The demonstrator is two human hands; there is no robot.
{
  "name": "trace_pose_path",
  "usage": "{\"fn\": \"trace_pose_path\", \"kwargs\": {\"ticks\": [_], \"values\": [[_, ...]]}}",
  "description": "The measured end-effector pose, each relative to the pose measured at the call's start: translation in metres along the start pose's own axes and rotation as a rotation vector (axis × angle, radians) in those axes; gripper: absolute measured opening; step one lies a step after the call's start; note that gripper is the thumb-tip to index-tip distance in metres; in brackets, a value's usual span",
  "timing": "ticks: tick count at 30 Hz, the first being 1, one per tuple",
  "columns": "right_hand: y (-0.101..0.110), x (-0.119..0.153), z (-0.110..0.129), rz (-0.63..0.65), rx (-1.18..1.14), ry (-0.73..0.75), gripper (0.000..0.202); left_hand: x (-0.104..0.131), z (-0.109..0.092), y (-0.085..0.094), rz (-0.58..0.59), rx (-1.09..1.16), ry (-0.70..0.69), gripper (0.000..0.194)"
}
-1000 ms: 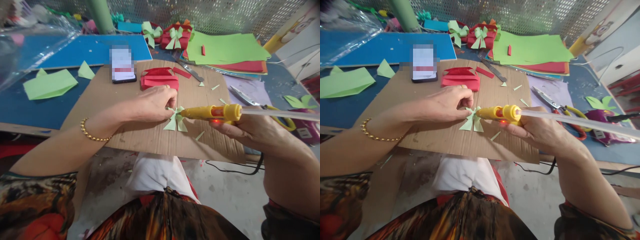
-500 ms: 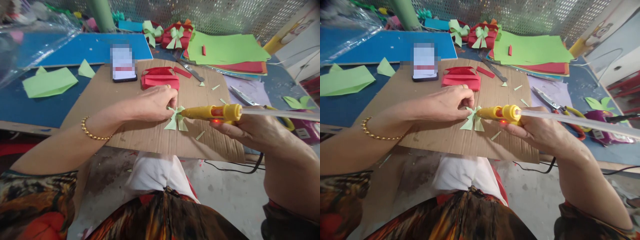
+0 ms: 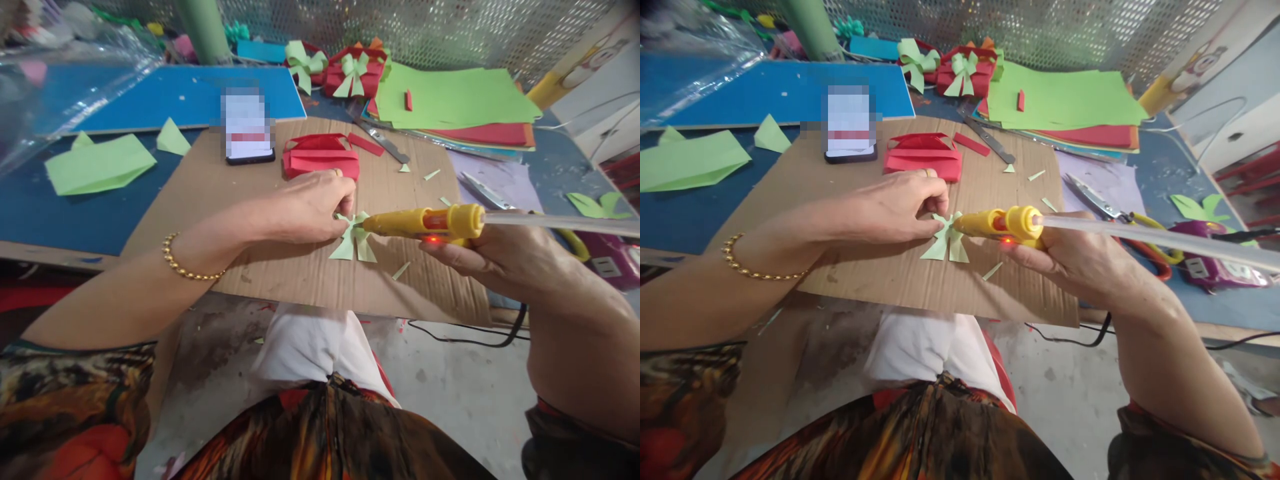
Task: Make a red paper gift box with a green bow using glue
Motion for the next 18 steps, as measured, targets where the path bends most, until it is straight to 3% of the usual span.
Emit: {"fn": "trace_pose_path", "kwargs": {"ticks": [10, 18], "values": [[0.006, -0.009, 0.016, 0.006, 0.071, -0.061, 0.103, 0.0, 0.001, 0.0, 0.009, -0.035, -0.003, 0.022], [0.001, -0.002, 0.002, 0.045, 0.061, -0.055, 0.093, 0.001, -0.001, 0.001, 0.026, -0.035, 0.007, 0.021]]}}
Point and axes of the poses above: each hand's wrist, its own x-axis away from the middle knuckle, its own y-axis out of the back of the hand, z = x × y, the point moved 3 cm from there along -x, towards the middle knuckle, and after that the axes turned 8 degrees about x, right-handed, at the moved point
